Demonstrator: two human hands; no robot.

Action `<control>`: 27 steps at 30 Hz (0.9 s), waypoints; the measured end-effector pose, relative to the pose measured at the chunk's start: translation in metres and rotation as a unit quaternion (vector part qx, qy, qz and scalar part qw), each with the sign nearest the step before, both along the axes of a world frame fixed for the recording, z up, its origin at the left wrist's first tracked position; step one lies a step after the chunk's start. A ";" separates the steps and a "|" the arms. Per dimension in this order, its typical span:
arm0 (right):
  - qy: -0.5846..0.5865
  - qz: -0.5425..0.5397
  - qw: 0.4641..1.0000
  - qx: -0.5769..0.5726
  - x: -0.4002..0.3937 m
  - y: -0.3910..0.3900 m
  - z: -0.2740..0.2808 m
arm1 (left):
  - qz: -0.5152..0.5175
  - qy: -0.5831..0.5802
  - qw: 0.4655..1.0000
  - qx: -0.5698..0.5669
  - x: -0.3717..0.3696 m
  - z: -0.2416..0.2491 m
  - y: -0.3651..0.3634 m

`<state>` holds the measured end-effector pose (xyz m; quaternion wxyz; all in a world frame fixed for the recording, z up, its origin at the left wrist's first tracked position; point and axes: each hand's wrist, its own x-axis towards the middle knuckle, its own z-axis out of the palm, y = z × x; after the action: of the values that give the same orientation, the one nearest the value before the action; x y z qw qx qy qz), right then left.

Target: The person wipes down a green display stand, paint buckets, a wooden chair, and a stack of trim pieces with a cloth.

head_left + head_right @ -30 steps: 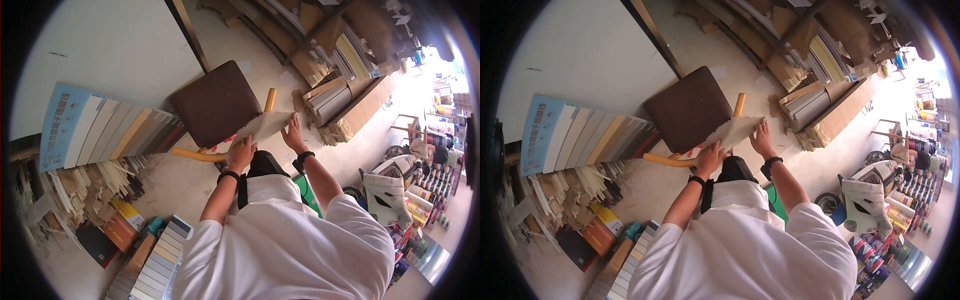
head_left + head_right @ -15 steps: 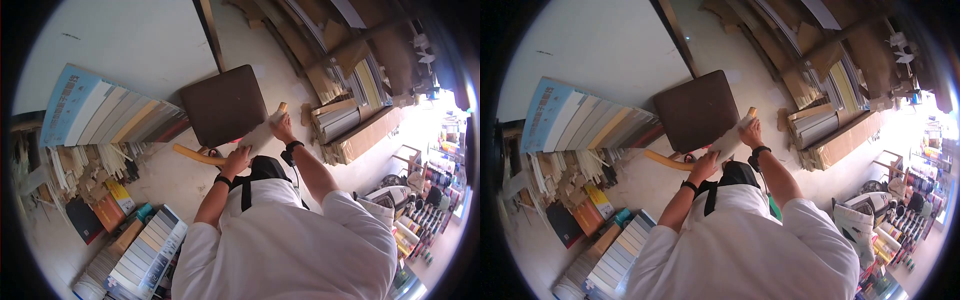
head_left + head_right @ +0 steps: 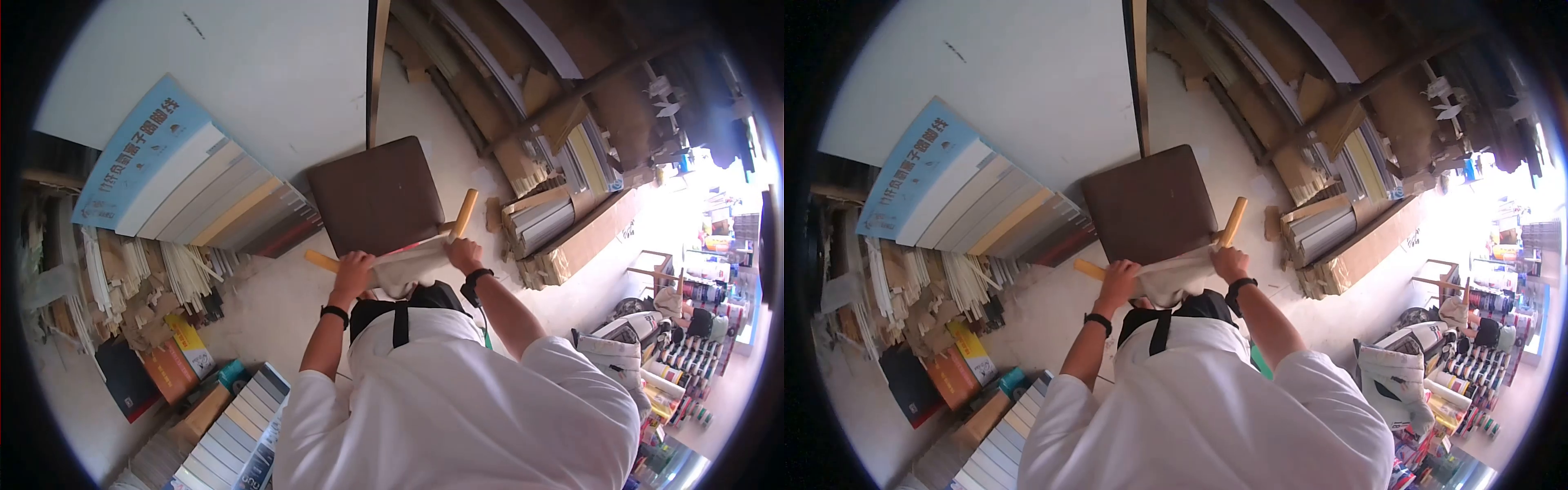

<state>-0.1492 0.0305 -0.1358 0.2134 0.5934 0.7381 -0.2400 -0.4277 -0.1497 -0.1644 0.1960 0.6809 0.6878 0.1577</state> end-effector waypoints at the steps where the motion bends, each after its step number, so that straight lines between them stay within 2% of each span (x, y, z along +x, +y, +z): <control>1: -0.022 0.032 0.999 -0.005 -0.006 -0.008 0.003 | 0.024 0.009 1.000 0.009 -0.015 0.007 -0.001; 2: -0.048 0.076 0.996 0.030 -0.015 -0.020 -0.014 | 0.049 0.018 0.998 0.017 -0.027 0.011 -0.003; 4: -0.016 0.191 0.981 0.004 -0.039 -0.042 -0.016 | 0.063 0.026 0.997 0.034 -0.050 0.016 -0.006; 7: 0.062 0.288 0.952 -0.081 -0.084 -0.066 -0.004 | 0.112 0.046 0.992 0.040 -0.075 0.018 -0.015; 10: 0.050 0.330 0.931 -0.145 -0.129 -0.068 0.017 | 0.155 0.105 0.982 0.037 -0.091 0.015 -0.037; 12: 0.109 0.334 0.932 -0.094 -0.143 -0.078 0.002 | 0.185 0.090 0.978 0.044 -0.089 0.024 -0.049; 14: 0.157 0.342 0.926 -0.036 -0.149 -0.089 -0.011 | 0.229 0.078 0.970 0.003 -0.086 0.030 -0.055; 16: 0.115 0.316 0.938 -0.081 -0.152 -0.095 -0.023 | 0.273 0.036 0.961 -0.015 -0.079 0.028 -0.056; 17: 0.092 0.302 0.943 -0.102 -0.152 -0.098 -0.026 | 0.277 0.003 0.961 0.018 -0.074 0.024 -0.055; 19: 0.077 0.283 0.951 -0.093 -0.153 -0.110 0.001 | 0.289 -0.061 0.952 0.085 -0.065 0.013 -0.048; 24: 0.095 0.256 0.961 -0.036 -0.118 -0.112 0.008 | 0.216 -0.033 0.969 0.112 -0.034 0.005 -0.028; 25: 0.124 0.242 0.962 -0.010 -0.097 -0.106 -0.017 | 0.198 -0.040 0.973 0.111 -0.025 0.005 -0.029; 27: 0.096 0.133 0.986 0.007 -0.076 -0.095 -0.009 | 0.133 -0.040 0.986 0.092 -0.011 0.000 -0.030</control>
<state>-0.2248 -0.0644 -0.1448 0.1670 0.4659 0.8290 -0.2606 -0.4388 -0.1797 -0.1646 0.1373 0.5920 0.7460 0.2725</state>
